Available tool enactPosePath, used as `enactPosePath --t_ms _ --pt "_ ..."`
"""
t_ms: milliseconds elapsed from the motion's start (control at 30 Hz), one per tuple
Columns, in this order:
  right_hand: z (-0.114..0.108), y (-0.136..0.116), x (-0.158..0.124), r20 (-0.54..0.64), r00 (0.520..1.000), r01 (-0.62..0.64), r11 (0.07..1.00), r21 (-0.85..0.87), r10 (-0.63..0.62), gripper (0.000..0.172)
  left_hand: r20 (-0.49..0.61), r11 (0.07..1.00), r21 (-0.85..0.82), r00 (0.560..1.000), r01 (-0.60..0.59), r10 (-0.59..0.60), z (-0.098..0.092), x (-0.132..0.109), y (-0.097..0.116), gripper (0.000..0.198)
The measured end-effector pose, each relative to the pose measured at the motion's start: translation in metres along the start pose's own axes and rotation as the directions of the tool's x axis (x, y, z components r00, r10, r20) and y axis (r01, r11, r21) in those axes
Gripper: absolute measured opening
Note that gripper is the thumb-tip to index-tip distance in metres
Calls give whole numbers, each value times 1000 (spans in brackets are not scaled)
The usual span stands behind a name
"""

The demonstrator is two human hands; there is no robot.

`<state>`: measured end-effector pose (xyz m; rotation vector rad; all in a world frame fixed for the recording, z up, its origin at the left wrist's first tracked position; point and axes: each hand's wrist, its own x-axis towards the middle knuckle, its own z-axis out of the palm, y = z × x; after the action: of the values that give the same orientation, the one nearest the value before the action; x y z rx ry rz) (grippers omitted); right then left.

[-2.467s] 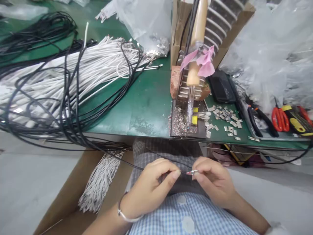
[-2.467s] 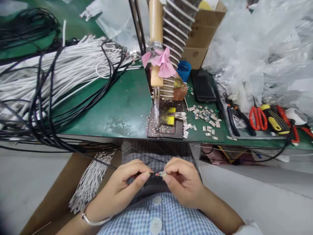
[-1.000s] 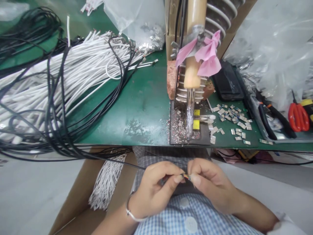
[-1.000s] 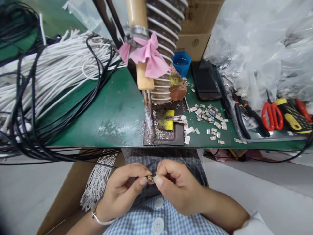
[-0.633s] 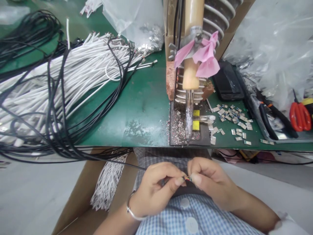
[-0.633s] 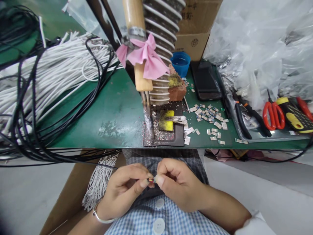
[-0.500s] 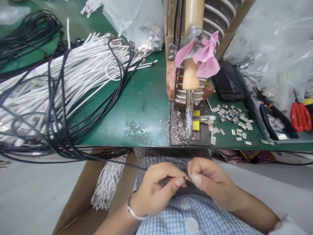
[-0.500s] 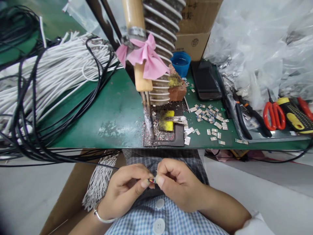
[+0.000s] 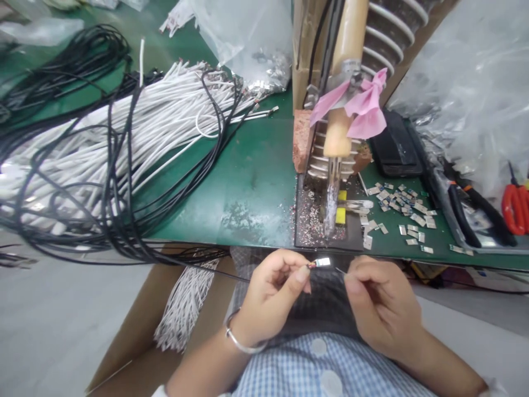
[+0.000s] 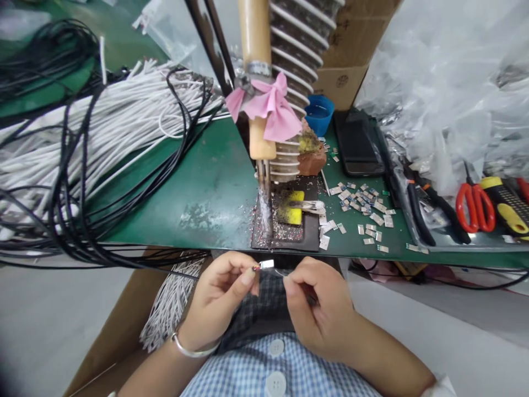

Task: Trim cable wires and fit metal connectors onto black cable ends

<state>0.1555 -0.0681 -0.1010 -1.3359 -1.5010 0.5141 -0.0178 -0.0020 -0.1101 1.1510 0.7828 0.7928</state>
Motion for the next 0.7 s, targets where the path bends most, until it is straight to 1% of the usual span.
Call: enactPosePath --t_ms 67,200,300,467,700 --pt "2 1 6 -18 997 71 996 -45 -72 18 -6 1000 6 1000 -22 22 1 3 0 9" --pt "4 3 13 -58 990 124 991 -59 -127 22 -12 999 23 999 -44 44 4 8 0 5" --pt "5 2 16 -45 990 134 989 -64 -137 25 -6 999 12 999 -51 51 6 11 1 4" --pt "6 1 21 -73 989 121 991 -64 -125 23 -9 998 -16 999 -54 54 10 15 2 5" --pt "9 2 26 -90 988 124 991 -47 -128 22 -18 997 -23 997 -71 71 11 16 3 5"
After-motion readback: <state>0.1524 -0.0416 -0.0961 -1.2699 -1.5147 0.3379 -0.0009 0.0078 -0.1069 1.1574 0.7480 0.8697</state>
